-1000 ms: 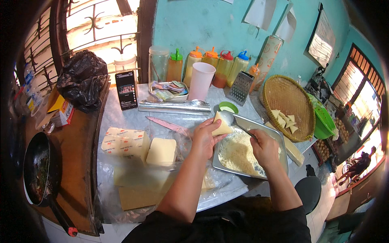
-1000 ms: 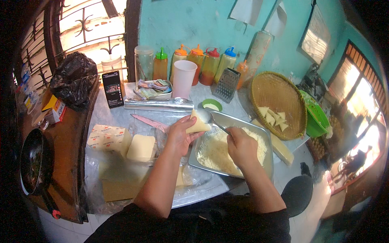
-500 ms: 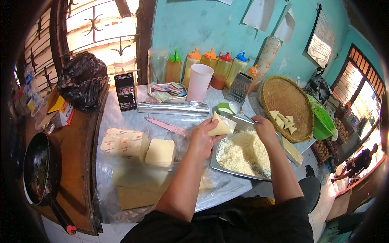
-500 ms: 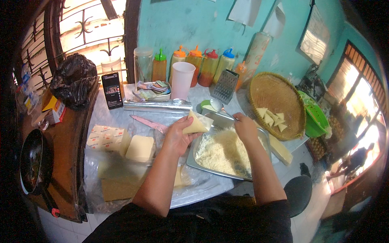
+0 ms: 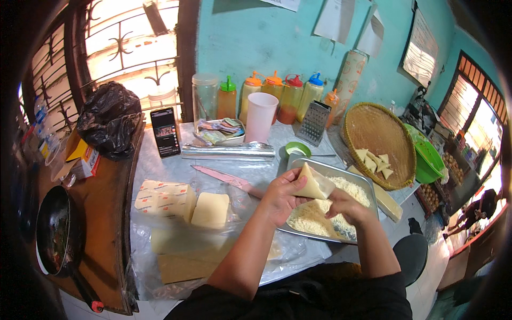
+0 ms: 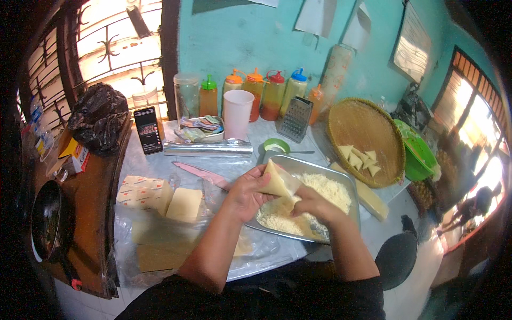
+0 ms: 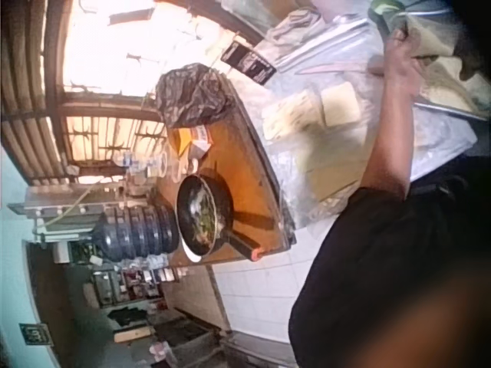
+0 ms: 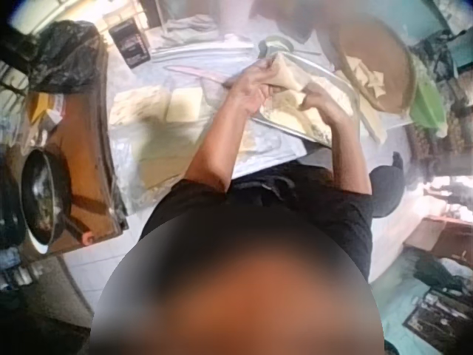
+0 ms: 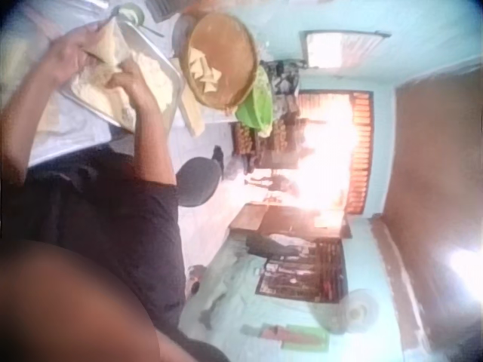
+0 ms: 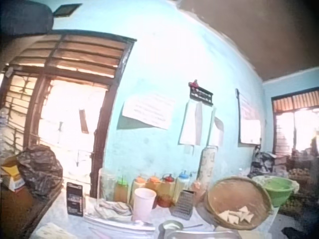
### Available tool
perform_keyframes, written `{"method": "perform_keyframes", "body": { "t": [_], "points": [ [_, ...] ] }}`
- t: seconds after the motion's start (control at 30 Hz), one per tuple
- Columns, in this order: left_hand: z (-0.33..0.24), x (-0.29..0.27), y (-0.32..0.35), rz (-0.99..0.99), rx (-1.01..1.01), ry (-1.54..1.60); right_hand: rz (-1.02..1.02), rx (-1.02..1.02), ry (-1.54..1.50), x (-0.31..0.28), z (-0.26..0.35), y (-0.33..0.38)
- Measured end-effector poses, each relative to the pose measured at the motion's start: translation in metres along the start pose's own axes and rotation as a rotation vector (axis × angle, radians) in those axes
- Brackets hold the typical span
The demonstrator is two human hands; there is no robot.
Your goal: The person folds square pastry sheets into triangles, fills them with shredded cheese from a metal tray, and seals the edges. The finished samosas are placed on a woven tray. The person repeats this process continuously.
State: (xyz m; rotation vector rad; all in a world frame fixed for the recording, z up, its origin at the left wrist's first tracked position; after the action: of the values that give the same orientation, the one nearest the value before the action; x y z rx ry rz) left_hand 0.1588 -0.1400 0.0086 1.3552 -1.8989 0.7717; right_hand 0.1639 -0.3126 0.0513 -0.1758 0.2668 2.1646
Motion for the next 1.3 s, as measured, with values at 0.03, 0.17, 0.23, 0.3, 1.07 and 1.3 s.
{"method": "perform_keyframes", "body": {
  "t": [0.03, 0.17, 0.23, 0.3, 1.07, 1.3],
  "points": [
    [0.004, 0.006, 0.001, 0.0, 0.026, -0.033, 0.018, -0.122, -0.024, 0.008, 0.002, 0.014],
    [0.025, 0.031, 0.009, -0.001, 0.053, -0.199, -0.302, -0.267, -0.281, 0.03, -0.014, 0.04],
    [0.035, 0.04, 0.013, 0.005, 0.062, -0.288, -0.422, -0.382, -0.015, 0.03, -0.021, 0.046],
    [0.045, 0.045, 0.015, -0.047, 0.056, -0.279, -0.507, -0.433, 0.211, 0.027, -0.027, 0.052],
    [0.07, 0.035, 0.014, 0.012, -0.207, -0.423, -0.741, -0.682, 0.791, -0.012, -0.039, 0.084],
    [0.062, 0.043, 0.017, 0.059, 0.111, -1.091, -0.157, -0.06, -0.353, -0.028, -0.055, 0.072]
  ]
}}
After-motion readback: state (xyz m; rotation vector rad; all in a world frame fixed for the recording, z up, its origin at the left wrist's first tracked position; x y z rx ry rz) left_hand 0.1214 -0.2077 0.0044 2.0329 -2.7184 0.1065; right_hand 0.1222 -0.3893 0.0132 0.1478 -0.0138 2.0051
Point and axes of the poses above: each hand's wrist, its own y-axis away from the middle knuckle, its own x-axis out of the palm, z = x × y, the point moved 2 cm from there along -y, towards the middle knuckle, and after that the axes turned 5 degrees about -z, right-handed, at the moved point
